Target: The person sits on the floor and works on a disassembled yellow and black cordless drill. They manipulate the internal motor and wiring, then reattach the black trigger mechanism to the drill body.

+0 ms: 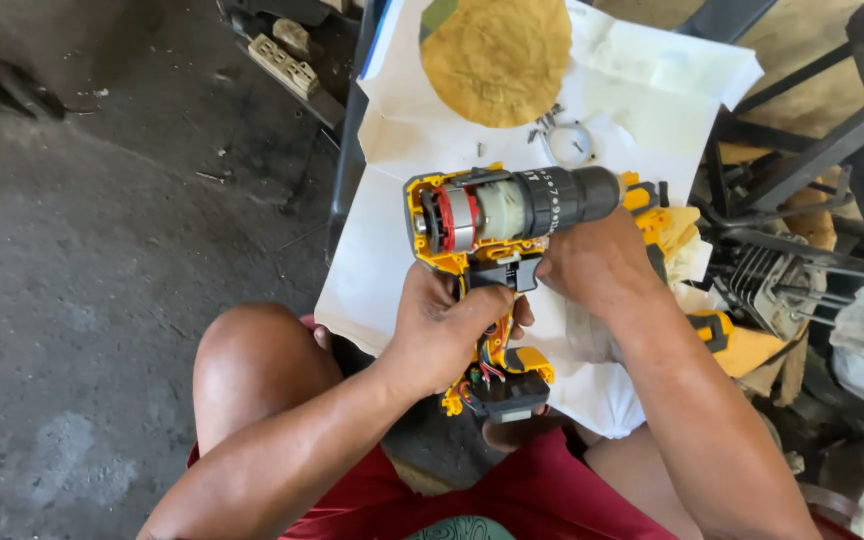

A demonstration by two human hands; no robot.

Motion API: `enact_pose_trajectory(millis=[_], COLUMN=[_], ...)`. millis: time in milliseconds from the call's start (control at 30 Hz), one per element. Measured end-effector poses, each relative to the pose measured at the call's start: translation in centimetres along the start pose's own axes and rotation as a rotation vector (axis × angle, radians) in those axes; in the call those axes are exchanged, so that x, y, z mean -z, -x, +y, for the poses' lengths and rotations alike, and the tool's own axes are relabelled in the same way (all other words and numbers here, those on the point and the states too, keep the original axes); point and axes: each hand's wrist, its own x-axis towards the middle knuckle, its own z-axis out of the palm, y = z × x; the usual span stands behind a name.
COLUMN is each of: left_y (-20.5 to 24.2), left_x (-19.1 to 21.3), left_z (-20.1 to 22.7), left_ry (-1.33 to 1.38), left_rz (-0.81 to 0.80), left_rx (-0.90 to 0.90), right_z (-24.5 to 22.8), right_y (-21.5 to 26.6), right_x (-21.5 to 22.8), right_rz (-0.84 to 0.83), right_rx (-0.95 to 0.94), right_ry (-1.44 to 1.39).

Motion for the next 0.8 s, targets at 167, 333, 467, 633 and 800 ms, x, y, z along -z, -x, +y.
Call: enact_pose_trajectory(millis=[167,333,467,633,800], left_y=[0.3,0.3,0.1,0.2,0.3], left_x=[0.3,0.2,0.4,0.3,-0.2], left_z=[0.0,1.0,1.5,0.6,0.8], left_ry=[0.043,0.016,-0.3,-0.372,-0.458], left_rz=[0.008,0.01,-0.01,-0.018,0.033], left_rx=[0.005,0.024,0.178,0.175,0.251], right_z=[4.3,4.6,4.6,3.1,1.8], right_y=[-1.0,4.7,11.0,11.1,10.5], right_x=[-6.5,-3.4,-0.3,-1.9,-2.2], right_rz=[0.457,0.714,0.906,1.057,1.114], right_rx=[0.266,0.37,0.688,0.757,0.805], right_ry=[0.119,0.035,-0.463,-0.629,-0.487])
